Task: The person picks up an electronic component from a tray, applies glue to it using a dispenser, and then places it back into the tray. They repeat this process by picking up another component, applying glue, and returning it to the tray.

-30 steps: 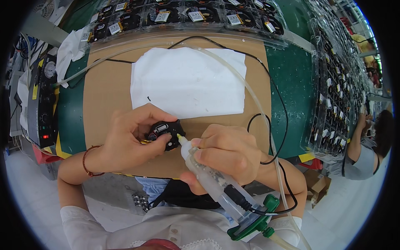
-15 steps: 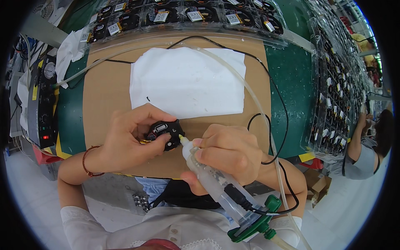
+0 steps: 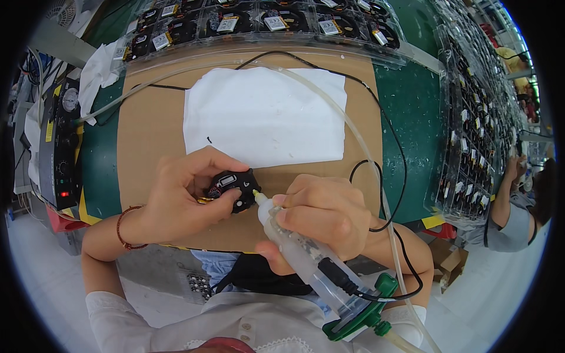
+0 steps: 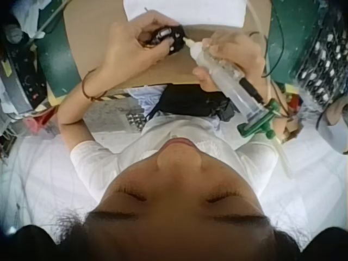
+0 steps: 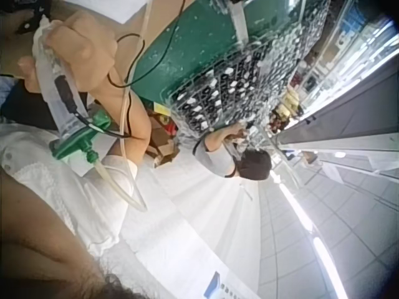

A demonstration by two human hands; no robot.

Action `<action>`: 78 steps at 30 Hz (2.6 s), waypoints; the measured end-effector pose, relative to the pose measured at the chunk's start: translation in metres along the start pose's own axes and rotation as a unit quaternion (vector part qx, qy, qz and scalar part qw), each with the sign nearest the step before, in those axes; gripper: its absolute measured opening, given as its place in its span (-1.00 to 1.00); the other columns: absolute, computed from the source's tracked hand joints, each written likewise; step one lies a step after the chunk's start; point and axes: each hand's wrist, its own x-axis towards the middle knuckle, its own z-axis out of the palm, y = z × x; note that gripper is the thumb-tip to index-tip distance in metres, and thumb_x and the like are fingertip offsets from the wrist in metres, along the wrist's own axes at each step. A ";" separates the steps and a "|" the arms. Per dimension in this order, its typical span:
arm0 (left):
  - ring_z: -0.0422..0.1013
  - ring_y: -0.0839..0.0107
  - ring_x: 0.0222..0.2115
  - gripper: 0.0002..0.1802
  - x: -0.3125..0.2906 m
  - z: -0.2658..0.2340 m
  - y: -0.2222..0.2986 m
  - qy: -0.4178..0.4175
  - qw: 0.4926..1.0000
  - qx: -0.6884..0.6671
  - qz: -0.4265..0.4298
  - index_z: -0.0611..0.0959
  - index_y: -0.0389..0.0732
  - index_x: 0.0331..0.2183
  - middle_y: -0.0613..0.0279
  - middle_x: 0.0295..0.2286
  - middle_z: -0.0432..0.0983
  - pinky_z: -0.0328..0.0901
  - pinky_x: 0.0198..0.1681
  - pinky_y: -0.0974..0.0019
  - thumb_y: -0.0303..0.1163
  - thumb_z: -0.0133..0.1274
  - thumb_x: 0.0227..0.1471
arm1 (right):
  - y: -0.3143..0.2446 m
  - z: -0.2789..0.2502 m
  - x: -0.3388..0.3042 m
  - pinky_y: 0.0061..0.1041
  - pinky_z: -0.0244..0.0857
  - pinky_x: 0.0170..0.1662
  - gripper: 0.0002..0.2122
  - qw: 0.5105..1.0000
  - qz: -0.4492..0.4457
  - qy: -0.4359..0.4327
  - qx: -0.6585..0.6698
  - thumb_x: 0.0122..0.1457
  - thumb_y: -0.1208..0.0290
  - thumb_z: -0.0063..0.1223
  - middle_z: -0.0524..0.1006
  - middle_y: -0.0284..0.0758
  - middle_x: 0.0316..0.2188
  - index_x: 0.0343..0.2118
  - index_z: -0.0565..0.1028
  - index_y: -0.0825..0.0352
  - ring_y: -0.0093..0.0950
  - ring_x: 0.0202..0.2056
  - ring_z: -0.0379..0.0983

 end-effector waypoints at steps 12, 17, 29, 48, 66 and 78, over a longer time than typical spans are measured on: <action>0.48 0.50 -0.59 -0.77 0.000 0.001 -0.001 0.002 1.000 -0.001 0.008 0.51 -0.34 -0.36 0.14 -0.55 0.52 0.34 -0.55 0.50 -0.57 0.07 -0.19 | -0.002 -0.001 0.002 -0.53 0.32 -0.66 -0.57 1.000 -0.004 -0.008 -0.007 -0.24 0.45 0.30 0.33 -0.27 -0.64 -0.33 0.30 0.46 -0.42 -0.70 0.34; 0.48 0.51 -0.59 -0.77 -0.001 0.002 -0.003 0.006 1.000 0.000 0.004 0.52 -0.35 -0.36 0.14 -0.55 0.52 0.34 -0.55 0.50 -0.57 0.07 -0.19 | 0.000 0.000 -0.002 -0.54 0.33 -0.64 -0.56 1.000 -0.001 -0.001 0.000 -0.25 0.46 0.30 0.32 -0.29 -0.65 -0.32 0.30 0.45 -0.45 -0.71 0.32; 0.46 0.55 -0.60 -0.75 0.001 -0.004 0.001 0.001 1.000 0.018 -0.001 0.52 -0.35 -0.34 0.13 -0.54 0.53 0.32 -0.57 0.52 -0.56 0.08 -0.20 | 0.004 -0.001 -0.002 -0.49 0.36 -0.51 -0.57 0.997 0.013 0.053 0.048 -0.21 0.46 0.29 0.36 -0.23 -0.54 -0.29 0.30 0.40 -0.45 -0.60 0.35; 0.34 0.39 -0.24 -0.44 0.101 -0.133 0.070 0.135 0.980 0.121 0.082 0.53 -0.24 -0.20 0.22 -0.24 0.39 0.26 -0.21 0.37 -0.43 0.30 -0.39 | 0.015 -0.006 -0.006 -0.54 0.20 -0.28 -0.68 0.972 0.160 0.173 -0.019 -0.09 0.54 0.15 0.34 -0.29 -0.38 -0.28 0.27 0.32 -0.52 -0.37 0.30; 0.42 0.14 -0.27 -0.69 0.211 -0.257 0.048 0.163 0.832 0.529 0.044 0.64 -0.18 -0.35 0.09 -0.28 0.50 0.32 -0.18 0.22 -0.33 0.18 -0.27 | 0.015 -0.001 0.003 -0.58 0.16 -0.31 -0.70 0.974 0.156 0.159 -0.029 -0.09 0.49 0.18 0.31 -0.34 -0.42 -0.33 0.28 0.32 -0.56 -0.39 0.26; 0.16 -0.04 -0.05 -0.50 0.232 -0.220 0.031 0.377 0.734 0.555 -0.103 0.59 -0.30 -0.29 -0.03 -0.11 0.31 0.18 -0.04 0.03 -0.12 0.16 -0.24 | 0.020 0.001 0.002 -0.59 0.16 -0.32 -0.70 0.974 0.155 0.161 -0.027 -0.10 0.49 0.18 0.32 -0.34 -0.42 -0.33 0.29 0.31 -0.56 -0.40 0.26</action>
